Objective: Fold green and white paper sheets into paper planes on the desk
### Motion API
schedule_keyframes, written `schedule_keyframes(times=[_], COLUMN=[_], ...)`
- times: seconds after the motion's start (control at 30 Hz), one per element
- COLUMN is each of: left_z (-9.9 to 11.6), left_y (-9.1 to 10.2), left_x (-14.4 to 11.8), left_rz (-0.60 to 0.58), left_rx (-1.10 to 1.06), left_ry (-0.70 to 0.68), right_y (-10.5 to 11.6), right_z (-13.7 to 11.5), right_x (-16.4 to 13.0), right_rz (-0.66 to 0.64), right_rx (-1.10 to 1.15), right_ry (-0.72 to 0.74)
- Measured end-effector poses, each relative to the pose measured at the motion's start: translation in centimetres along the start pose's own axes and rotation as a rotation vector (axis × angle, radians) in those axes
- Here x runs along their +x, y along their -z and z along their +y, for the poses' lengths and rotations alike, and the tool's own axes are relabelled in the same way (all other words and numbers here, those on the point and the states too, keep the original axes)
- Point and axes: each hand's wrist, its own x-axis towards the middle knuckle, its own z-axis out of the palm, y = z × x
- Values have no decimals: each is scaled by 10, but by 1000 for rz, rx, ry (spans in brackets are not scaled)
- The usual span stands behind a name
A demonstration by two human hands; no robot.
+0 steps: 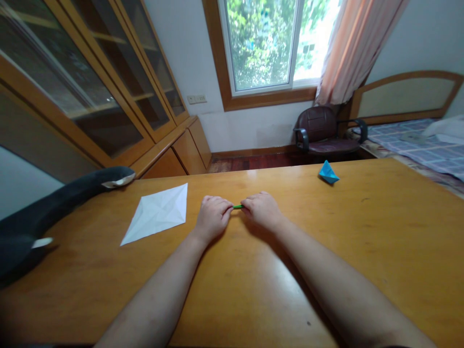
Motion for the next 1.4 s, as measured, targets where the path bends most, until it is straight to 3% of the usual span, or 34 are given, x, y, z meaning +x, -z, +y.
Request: schedule_keyframes(times=[0.33,0.67,0.97,1.4], left_z=[3,2,0,-6], left_y=[-5,-10,-12,-11], left_x=[-2,-4,-5,-5], left_rz=[-75,3,2,23], left_rx=[8,-48,-87,-191], left_ry=[-49,-15,-19,-32], right_y=[-9,-11,-8,-17], right_z=[6,7,6,22], right_x=[0,-1,-2,-2], right_rz=[9,53,103,165], right_rx=[108,135,136,457], right_ry=[21,33,13,-43])
